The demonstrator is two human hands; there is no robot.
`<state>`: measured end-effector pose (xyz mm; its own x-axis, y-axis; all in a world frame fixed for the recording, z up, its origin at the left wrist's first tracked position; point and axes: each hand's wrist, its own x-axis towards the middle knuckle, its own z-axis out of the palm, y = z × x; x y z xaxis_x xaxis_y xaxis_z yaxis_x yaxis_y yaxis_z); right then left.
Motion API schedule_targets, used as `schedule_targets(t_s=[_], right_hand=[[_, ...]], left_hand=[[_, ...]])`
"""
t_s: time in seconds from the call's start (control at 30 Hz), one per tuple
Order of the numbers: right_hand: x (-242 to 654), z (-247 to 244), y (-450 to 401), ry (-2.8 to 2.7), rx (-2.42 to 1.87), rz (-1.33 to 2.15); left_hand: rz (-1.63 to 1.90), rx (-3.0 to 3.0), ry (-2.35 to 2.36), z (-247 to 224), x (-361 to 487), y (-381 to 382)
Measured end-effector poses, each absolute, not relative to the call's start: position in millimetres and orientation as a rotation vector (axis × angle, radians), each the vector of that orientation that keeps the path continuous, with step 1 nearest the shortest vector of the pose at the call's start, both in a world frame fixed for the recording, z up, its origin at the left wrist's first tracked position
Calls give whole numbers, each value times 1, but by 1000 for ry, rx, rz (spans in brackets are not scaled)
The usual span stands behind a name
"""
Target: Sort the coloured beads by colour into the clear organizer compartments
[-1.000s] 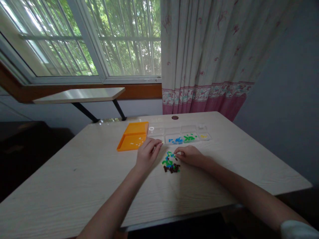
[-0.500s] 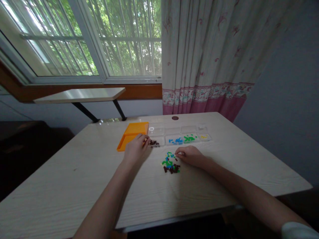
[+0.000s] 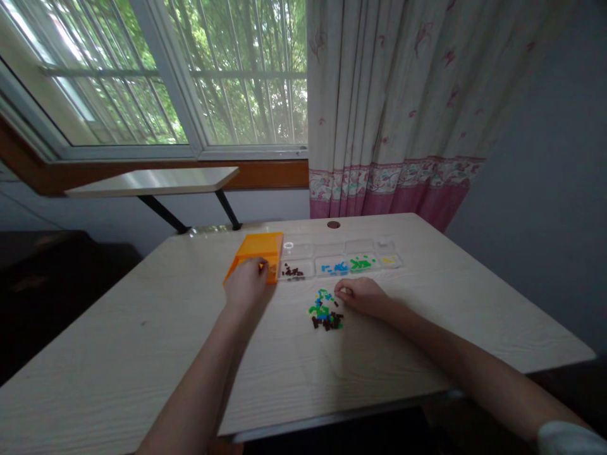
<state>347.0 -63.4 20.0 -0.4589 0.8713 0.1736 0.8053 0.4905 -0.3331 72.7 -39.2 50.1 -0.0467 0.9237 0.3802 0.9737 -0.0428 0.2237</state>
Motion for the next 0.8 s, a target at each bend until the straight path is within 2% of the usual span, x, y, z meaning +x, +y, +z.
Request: schedule_targets(t_s=[0.13, 0.27, 0.57, 0.8], right_hand=[[345, 18, -62, -2298, -1438, 276], [344, 18, -63, -2230, -1365, 264], [342, 14, -68, -2218, -1161, 153], [341, 16, -69, -2240, -1138, 140]], left_hand=[[-935, -2485, -1749, 43, 99, -47], [-1050, -2852, -1386, 36, 131, -62], [-1262, -2835, -1447, 31, 152, -72], [-1230, -2883, -1407, 30, 151, -72]])
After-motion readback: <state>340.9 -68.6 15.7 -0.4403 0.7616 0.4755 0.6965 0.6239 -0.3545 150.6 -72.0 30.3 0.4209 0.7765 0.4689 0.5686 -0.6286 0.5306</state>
